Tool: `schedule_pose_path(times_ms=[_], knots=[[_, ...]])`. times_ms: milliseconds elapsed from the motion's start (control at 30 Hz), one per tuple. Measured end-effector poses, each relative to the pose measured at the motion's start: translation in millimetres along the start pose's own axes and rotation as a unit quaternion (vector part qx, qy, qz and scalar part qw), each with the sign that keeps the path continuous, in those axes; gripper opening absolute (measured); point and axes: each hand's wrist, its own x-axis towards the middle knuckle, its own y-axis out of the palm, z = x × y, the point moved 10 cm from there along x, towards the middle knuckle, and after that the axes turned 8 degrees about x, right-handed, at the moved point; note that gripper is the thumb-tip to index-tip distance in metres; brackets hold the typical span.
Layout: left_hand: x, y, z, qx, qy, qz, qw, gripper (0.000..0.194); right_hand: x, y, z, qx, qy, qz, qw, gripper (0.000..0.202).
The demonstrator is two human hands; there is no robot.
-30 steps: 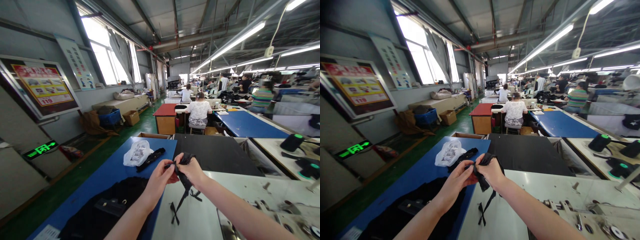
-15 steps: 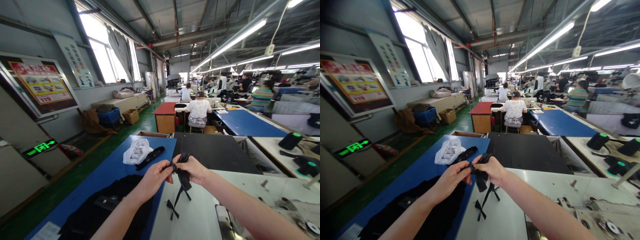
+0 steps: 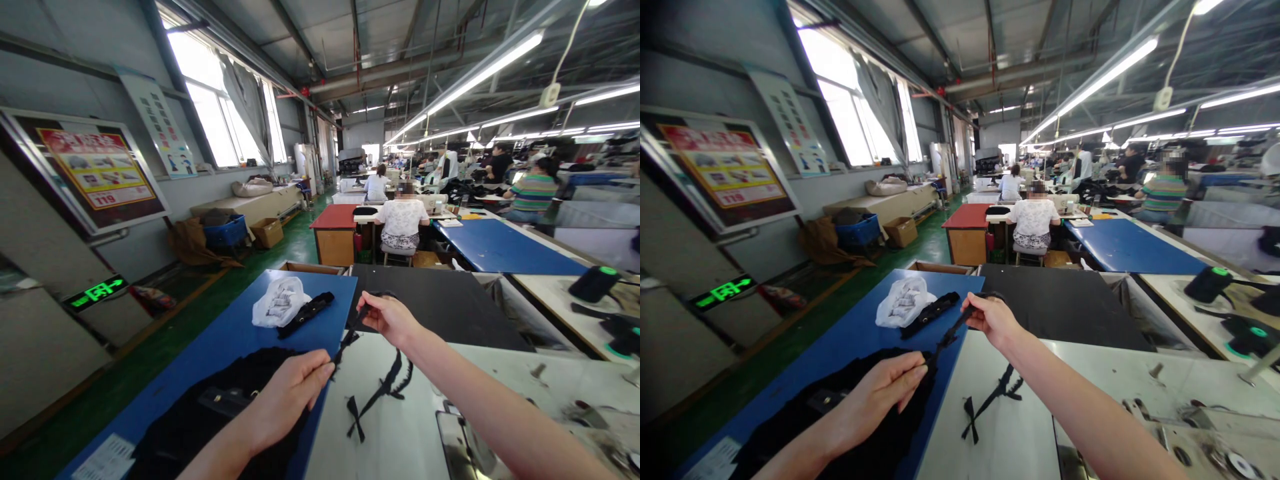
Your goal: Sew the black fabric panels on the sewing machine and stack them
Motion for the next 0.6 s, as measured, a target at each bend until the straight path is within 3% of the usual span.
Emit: schedule_pose_path(times_ms=[200,400,500,600], knots=[[-16,30.9,41,-0.089,-0.04,0.003,0.995,0.043,-1,-4,-22,0.005,0.042,0.011,0.999,0.029],[-80,19.5,96,-0.008,-0.133,-0.056,0.989,0.044,13,-7,1,-0.037,0.046,0.014,0.998,0.019],[-120,24.3,118,-0.002,-0.172,-0.057,0.983,0.043,18,16,-4,-0.061,0.055,0.04,0.996,0.017],[-158,31.0,134,-0.016,-0.216,-0.065,0.974,0.042,12,70,-25,-0.091,0.068,0.11,0.987,0.021]])
